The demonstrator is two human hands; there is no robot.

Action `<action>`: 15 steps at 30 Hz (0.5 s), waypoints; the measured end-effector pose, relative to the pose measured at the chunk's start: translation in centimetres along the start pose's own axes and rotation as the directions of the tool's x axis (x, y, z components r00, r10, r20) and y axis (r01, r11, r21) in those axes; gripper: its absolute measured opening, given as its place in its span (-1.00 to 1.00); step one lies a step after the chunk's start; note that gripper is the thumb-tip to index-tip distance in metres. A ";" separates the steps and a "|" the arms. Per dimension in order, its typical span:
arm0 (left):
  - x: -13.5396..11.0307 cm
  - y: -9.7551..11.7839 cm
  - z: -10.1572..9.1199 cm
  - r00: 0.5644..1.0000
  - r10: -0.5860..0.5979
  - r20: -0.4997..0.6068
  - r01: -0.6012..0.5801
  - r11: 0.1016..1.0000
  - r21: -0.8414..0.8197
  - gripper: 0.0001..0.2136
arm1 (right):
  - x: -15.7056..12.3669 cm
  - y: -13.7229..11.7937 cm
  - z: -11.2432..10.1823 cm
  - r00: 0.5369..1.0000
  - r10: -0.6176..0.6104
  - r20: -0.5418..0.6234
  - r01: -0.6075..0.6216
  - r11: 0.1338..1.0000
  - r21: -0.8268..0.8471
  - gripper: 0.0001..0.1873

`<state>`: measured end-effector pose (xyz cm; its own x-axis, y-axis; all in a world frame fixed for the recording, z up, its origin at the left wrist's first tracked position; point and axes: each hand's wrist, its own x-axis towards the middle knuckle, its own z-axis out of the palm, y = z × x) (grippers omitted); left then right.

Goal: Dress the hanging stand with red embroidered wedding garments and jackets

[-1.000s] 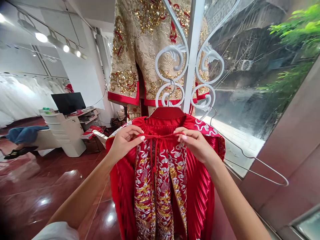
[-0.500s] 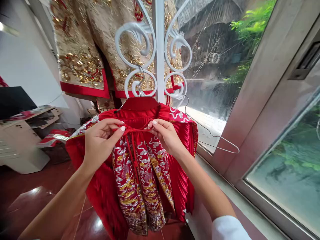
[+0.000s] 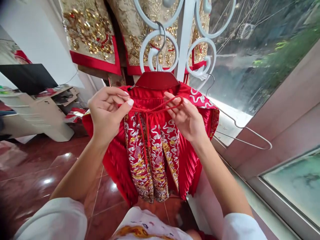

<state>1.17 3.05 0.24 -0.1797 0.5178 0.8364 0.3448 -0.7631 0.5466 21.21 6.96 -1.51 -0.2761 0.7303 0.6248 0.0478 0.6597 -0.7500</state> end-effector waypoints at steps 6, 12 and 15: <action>1.1 0.3 -0.1 0.967 -0.214 0.142 0.246 0.930 -0.274 -0.93 | 1.4 -0.8 2.1 0.993 0.085 -0.077 -0.053 0.933 0.356 -0.68; 1.8 -0.8 -1.9 0.914 -0.303 0.271 0.395 0.821 -0.412 -0.84 | 2.3 -0.6 1.1 0.985 0.170 -0.018 -0.126 0.794 0.595 -0.68; 1.2 -0.9 -2.1 0.949 -0.246 0.198 0.301 0.893 -0.334 -0.89 | 2.1 -0.5 1.3 0.988 0.115 -0.105 -0.055 0.888 0.456 -0.72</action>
<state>-1.26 3.56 0.78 -0.0732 0.7554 0.6512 -0.0537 -0.6550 0.7537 19.34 7.97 -0.11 -0.1659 0.8160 0.5537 -0.3805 0.4650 -0.7994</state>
